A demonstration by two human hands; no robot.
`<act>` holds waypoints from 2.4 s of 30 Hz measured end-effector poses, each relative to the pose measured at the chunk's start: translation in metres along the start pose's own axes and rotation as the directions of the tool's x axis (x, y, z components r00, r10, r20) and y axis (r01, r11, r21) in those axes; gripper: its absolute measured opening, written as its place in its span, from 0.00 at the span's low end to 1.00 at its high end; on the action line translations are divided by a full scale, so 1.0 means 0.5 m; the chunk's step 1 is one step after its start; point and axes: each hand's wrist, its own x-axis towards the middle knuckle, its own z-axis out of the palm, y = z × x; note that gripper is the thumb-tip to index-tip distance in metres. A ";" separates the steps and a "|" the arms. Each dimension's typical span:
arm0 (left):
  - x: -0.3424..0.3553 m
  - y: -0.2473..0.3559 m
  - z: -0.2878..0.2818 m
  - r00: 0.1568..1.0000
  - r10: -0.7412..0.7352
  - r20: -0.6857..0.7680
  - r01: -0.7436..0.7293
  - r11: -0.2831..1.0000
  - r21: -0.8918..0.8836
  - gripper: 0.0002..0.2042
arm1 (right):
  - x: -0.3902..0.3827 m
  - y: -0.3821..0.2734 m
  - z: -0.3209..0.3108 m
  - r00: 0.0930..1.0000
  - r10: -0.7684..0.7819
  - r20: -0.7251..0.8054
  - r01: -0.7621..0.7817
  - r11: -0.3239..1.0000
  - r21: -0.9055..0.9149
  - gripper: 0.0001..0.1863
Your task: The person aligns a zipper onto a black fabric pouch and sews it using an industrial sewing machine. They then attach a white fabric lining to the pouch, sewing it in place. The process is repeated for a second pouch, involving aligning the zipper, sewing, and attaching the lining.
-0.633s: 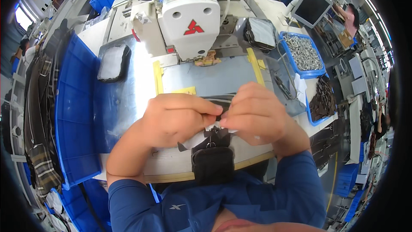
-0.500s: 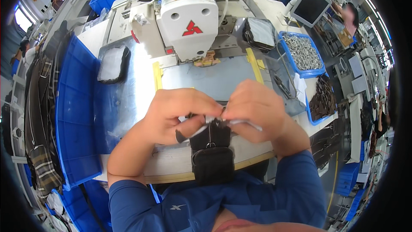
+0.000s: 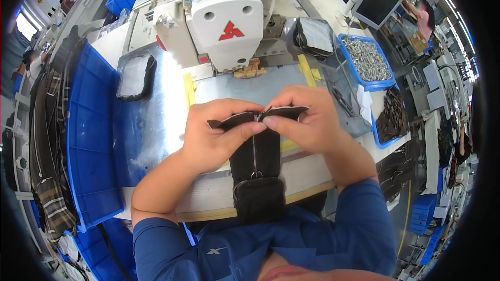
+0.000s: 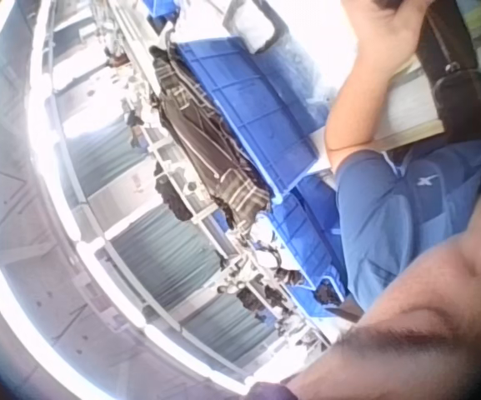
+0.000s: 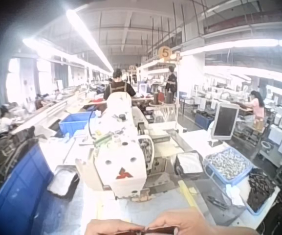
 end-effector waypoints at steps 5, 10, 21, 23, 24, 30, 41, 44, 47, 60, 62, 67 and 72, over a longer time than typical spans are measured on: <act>-0.001 0.009 -0.003 0.992 -0.124 0.004 0.124 0.990 -0.068 0.09 | 0.002 -0.008 -0.002 0.992 0.118 0.047 -0.122 0.989 0.083 0.08; -0.002 0.007 0.000 0.993 -0.114 -0.007 0.113 0.991 -0.070 0.07 | 0.007 -0.002 -0.007 1.000 0.006 0.029 -0.007 0.999 0.036 0.09; 0.006 -0.018 0.012 0.956 0.283 0.077 -0.291 0.882 0.372 0.09 | 0.011 -0.026 -0.017 0.969 -0.220 0.109 0.239 0.949 -0.207 0.10; 0.007 -0.022 0.016 0.948 0.305 0.087 -0.313 0.856 0.412 0.10 | 0.007 -0.027 -0.016 0.966 -0.222 0.130 0.250 0.929 -0.273 0.09; 0.008 -0.024 0.020 0.944 0.316 0.094 -0.325 0.842 0.431 0.10 | 0.005 -0.025 -0.013 0.965 -0.233 0.121 0.259 0.918 -0.300 0.09; 0.015 -0.013 0.026 0.989 0.136 0.064 -0.150 0.915 0.375 0.11 | 0.007 -0.017 -0.005 0.957 -0.280 0.072 0.286 0.879 -0.383 0.07; 0.068 -0.092 0.012 0.954 -0.279 -0.108 0.254 0.947 -0.198 0.09 | 0.032 0.123 0.016 0.921 0.388 0.020 -0.344 0.790 0.507 0.16; 0.084 -0.131 0.023 0.930 -0.353 -0.100 0.260 0.826 -0.501 0.12 | 0.030 0.138 0.040 0.882 0.469 0.045 -0.422 0.743 0.520 0.14; 0.101 -0.163 0.025 0.875 -0.482 -0.050 0.408 0.788 -0.461 0.15 | 0.036 0.180 0.039 0.829 0.555 -0.073 -0.534 0.823 0.191 0.13; 0.035 -0.154 0.013 0.972 -0.071 0.222 -0.170 0.433 0.885 0.47 | 0.062 0.260 0.034 0.891 0.437 -0.127 -0.428 0.711 -0.558 0.20; 0.039 -0.187 0.008 0.950 0.064 0.307 -0.306 0.399 0.865 0.48 | 0.075 0.243 0.030 0.867 0.489 -0.096 -0.458 0.707 -0.539 0.21; 0.062 -0.215 0.012 0.940 0.074 0.333 -0.336 0.368 0.867 0.48 | 0.093 0.257 0.019 0.864 0.499 -0.067 -0.451 0.709 -0.542 0.22; 0.089 -0.201 0.009 0.934 -0.027 0.358 -0.315 0.416 0.853 0.51 | 0.125 0.225 -0.003 0.803 0.595 0.035 -0.462 0.657 -0.596 0.19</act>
